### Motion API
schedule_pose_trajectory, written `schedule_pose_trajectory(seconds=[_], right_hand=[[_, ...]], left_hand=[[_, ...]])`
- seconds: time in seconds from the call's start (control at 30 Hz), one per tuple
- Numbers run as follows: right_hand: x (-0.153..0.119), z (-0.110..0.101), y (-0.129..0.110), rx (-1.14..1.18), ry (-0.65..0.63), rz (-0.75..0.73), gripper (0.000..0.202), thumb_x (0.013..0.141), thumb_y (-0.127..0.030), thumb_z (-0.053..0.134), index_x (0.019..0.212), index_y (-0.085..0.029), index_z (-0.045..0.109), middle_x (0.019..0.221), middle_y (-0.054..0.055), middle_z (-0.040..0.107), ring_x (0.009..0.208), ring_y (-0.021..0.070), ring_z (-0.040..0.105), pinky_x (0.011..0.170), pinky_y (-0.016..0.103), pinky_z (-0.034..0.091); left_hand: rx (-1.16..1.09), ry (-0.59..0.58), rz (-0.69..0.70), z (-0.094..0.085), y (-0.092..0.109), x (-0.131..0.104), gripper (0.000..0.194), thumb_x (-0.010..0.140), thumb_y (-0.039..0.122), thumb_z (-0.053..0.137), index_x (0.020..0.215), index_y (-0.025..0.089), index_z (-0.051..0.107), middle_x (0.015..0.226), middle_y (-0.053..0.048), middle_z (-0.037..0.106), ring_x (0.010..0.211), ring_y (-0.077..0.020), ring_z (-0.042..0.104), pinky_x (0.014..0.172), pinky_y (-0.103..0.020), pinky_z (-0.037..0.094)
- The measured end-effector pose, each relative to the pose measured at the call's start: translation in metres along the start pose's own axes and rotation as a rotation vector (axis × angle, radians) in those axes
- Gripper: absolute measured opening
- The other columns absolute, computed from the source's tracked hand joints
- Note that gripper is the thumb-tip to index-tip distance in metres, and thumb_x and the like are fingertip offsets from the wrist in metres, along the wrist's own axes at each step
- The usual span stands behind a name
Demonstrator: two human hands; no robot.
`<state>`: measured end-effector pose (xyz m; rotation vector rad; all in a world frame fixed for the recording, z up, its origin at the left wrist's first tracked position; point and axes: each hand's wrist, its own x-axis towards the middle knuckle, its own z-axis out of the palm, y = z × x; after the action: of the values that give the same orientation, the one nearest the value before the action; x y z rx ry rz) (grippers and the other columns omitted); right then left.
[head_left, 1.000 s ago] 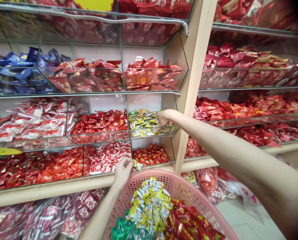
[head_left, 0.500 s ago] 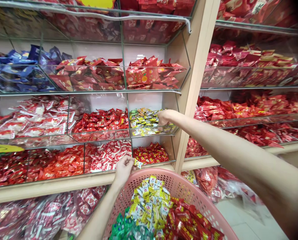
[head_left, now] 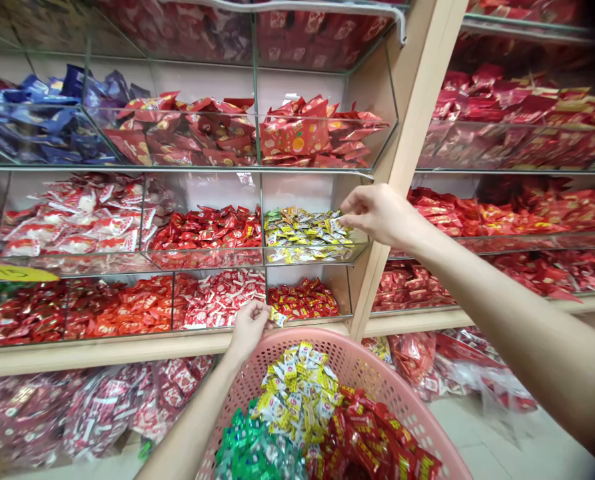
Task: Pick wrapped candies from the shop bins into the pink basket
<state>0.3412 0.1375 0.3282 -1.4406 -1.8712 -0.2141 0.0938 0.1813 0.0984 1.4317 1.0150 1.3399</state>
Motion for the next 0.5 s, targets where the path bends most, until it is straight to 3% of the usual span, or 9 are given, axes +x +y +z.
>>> schedule_pose_trajectory(seconds=[0.1,0.23,0.37,0.5], right_hand=[[-0.058,0.009,-0.009,0.346,-0.016,-0.027,0.020,0.074,-0.036,0.065,0.082,-0.018,0.063,0.069,0.001,0.062,0.059,0.0117,0.054,0.055,0.026,0.041],[-0.122,0.070,-0.002,0.646,-0.358,0.116,0.021,0.075,-0.038,0.063,0.076,-0.017,0.061,0.065,0.000,0.060,0.057,0.0102,0.050,0.052,0.024,0.039],[-0.154,0.131,0.025,0.878,-0.556,0.269,0.026,0.073,-0.041,0.065,0.077,-0.016,0.061,0.069,0.000,0.060,0.061,0.0103,0.051,0.058,0.024,0.040],[-0.170,0.150,0.046,1.027,-0.534,0.375,0.028,0.071,-0.041,0.068,0.082,-0.016,0.060,0.074,-0.001,0.060,0.068,0.0107,0.054,0.065,0.024,0.042]], left_hand=[[-0.003,-0.006,0.019,0.001,0.000,-0.001,0.019,0.069,0.034,0.061,0.069,0.016,0.055,0.053,0.003,0.056,0.045,-0.0112,0.057,0.039,-0.018,0.038],[0.000,-0.012,-0.007,0.002,0.000,-0.002,0.021,0.071,0.036,0.061,0.069,0.016,0.054,0.051,0.004,0.054,0.046,-0.0115,0.056,0.037,-0.017,0.037],[-0.009,-0.015,-0.022,0.001,-0.001,-0.002,0.021,0.072,0.036,0.062,0.071,0.016,0.054,0.052,0.003,0.055,0.046,-0.0105,0.055,0.037,-0.016,0.037],[-0.002,-0.012,-0.030,0.000,0.002,-0.002,0.022,0.072,0.036,0.062,0.071,0.015,0.055,0.054,0.003,0.055,0.047,-0.0100,0.056,0.036,-0.015,0.037]])
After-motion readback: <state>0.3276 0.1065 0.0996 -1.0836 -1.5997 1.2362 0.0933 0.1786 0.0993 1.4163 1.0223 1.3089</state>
